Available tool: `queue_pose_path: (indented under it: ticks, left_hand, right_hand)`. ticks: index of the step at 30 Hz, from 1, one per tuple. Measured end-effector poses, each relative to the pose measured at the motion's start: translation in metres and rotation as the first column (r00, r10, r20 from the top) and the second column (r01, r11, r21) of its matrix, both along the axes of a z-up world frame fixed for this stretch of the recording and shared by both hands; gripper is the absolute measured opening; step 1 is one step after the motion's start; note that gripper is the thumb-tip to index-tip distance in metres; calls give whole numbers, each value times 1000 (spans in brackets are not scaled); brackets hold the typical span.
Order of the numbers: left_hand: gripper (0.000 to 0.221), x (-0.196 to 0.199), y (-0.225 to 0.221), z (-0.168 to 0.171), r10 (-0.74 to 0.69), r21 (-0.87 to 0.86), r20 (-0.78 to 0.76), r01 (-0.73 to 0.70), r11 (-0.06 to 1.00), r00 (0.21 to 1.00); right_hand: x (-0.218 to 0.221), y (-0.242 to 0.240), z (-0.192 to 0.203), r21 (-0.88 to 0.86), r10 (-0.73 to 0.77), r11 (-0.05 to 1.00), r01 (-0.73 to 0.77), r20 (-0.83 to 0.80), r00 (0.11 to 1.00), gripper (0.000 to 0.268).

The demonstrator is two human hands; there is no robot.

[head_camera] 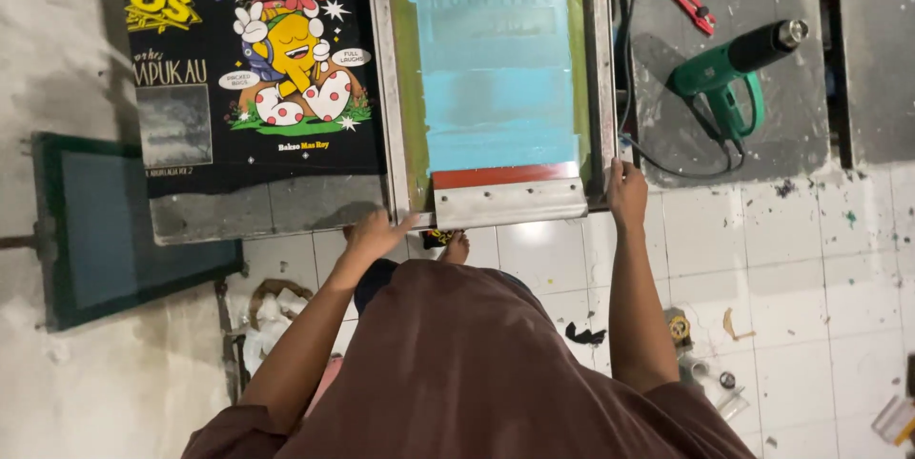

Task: Aligning a t-shirt on a printing platen and applying ink using a screen and squeegee

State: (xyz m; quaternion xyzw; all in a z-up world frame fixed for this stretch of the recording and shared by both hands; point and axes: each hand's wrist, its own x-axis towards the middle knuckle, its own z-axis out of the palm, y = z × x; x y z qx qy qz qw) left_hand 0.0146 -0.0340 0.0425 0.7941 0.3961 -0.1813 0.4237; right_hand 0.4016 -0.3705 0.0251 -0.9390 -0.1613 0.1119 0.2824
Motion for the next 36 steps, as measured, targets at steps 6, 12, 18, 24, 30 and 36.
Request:
queue_pose_path:
  ticks: [6,12,18,24,30,36]
  left_hand:
    - [135,0,-73,-16,776,-701,-8,-557,446,631]
    - [62,57,-142,-61,908,-873,-293,-472,-125,301]
    - [107,92,-153,-26,933,-830,-301,-537,-154,199]
    - [112,95,-145,-46,962,-815,-273,-525,-248,-30]
    - [109,71,-141,-45,957,-827,-284,-490,-275,-58]
    - [92,29,-126,-2,971,-779,-235,-587,-220,-52]
  right_hand:
    - [48,33,-7,-11,142,990,-142,-22,990,63]
    - [70,67,16,-299,33,954,-6,84,996,76]
    - [119,103,-8,-137,60,990,-36,173,983,56]
    - [185,122,-71,247,160,956,-158,12,987,77]
    - [149,123,-25,290,145,953,-91,-170,975,93]
    - [82,118,-3,244,254,925,-290,170,952,80]
